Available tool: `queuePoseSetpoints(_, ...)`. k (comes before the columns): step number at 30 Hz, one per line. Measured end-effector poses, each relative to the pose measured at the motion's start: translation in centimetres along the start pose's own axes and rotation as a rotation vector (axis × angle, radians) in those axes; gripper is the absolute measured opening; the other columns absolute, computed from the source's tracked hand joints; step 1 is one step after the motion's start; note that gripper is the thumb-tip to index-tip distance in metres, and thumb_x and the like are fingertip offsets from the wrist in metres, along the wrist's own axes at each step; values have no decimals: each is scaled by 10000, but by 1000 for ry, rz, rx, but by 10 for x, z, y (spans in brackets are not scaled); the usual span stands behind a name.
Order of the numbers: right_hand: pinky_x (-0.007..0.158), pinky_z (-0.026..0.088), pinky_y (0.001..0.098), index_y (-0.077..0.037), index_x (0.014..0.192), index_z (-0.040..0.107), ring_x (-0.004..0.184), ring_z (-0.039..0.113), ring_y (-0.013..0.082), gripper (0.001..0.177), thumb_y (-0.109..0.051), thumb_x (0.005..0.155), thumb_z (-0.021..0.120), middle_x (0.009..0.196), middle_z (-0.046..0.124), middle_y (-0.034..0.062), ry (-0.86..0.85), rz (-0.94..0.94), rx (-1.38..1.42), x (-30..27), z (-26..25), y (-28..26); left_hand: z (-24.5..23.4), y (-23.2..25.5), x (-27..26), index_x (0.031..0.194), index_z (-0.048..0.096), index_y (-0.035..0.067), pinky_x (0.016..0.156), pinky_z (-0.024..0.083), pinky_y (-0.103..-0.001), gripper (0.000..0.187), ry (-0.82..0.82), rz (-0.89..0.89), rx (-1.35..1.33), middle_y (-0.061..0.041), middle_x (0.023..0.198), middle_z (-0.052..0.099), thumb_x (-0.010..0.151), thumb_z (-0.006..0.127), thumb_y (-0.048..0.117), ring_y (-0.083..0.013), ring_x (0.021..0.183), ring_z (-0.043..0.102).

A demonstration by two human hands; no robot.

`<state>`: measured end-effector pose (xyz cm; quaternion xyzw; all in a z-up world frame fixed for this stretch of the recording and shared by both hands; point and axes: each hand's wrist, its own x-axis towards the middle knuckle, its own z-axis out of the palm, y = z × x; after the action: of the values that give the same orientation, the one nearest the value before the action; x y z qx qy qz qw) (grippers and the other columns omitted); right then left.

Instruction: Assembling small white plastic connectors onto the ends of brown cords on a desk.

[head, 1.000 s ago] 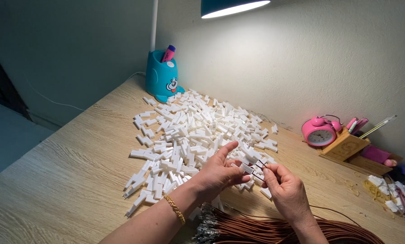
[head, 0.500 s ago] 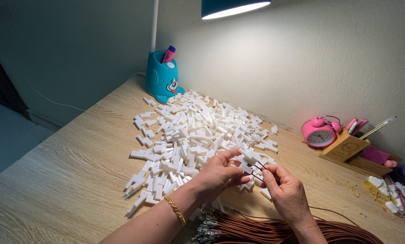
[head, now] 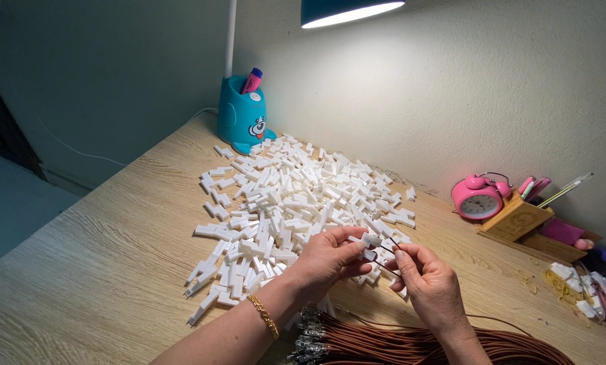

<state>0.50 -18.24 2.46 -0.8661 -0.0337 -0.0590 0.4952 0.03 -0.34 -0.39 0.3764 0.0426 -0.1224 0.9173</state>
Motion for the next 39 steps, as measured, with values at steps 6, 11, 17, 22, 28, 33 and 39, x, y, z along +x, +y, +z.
queuePoseSetpoints(6, 441, 473, 259, -54, 974, 732, 469, 651, 186, 158, -153, 902, 632, 740, 748, 124, -6, 36, 13, 2, 0, 1, 5, 7, -6, 1230, 589, -25, 711, 616, -275, 353, 21, -29, 23, -126, 883, 608, 878, 624, -16, -180, 737, 613)
queuePoseSetpoints(11, 469, 488, 248, -65, 929, 764, 464, 648, 162, 139, -143, 881, 660, 709, 745, 91, -9, 12, -33, 3, -3, 4, 7, 10, -9, 1195, 593, -16, 685, 616, -268, 309, 32, -63, 13, -114, 858, 580, 886, 608, -17, -180, 734, 610)
queuePoseSetpoints(17, 514, 490, 226, -86, 916, 785, 468, 652, 152, 136, -159, 868, 681, 697, 744, 73, 7, 15, -67, 4, -4, 6, 1, 5, -2, 1219, 608, 9, 698, 623, -294, 285, 21, -93, -26, -114, 812, 595, 936, 573, 27, -174, 711, 623)
queuePoseSetpoints(22, 528, 491, 218, -95, 920, 787, 469, 654, 140, 143, -171, 868, 677, 700, 755, 66, 8, 19, -86, 4, -4, 6, -1, 1, 2, 1240, 602, 15, 677, 624, -291, 310, 20, -99, -42, -137, 859, 640, 932, 573, 35, -186, 720, 653)
queuePoseSetpoints(28, 506, 489, 225, -76, 908, 783, 465, 655, 157, 143, -157, 870, 672, 700, 747, 71, -8, -4, -61, 4, -5, 5, -1, 2, 1, 1233, 598, 13, 691, 622, -294, 299, 13, -89, -41, -143, 866, 644, 936, 571, 41, -204, 771, 669)
queuePoseSetpoints(33, 503, 498, 230, -70, 918, 784, 462, 645, 160, 145, -152, 867, 677, 705, 751, 86, -8, 9, -54, 3, -4, 4, 0, 5, -2, 1227, 607, 6, 692, 627, -295, 291, 1, -93, -32, -116, 781, 607, 940, 560, 22, -168, 692, 631)
queuePoseSetpoints(39, 518, 493, 221, -81, 926, 779, 486, 678, 162, 145, -165, 871, 675, 714, 753, 75, -1, 17, -59, 2, -4, 2, -1, 4, 1, 1256, 602, 1, 704, 633, -314, 322, 12, -88, -29, -91, 745, 566, 937, 560, 21, -172, 700, 624)
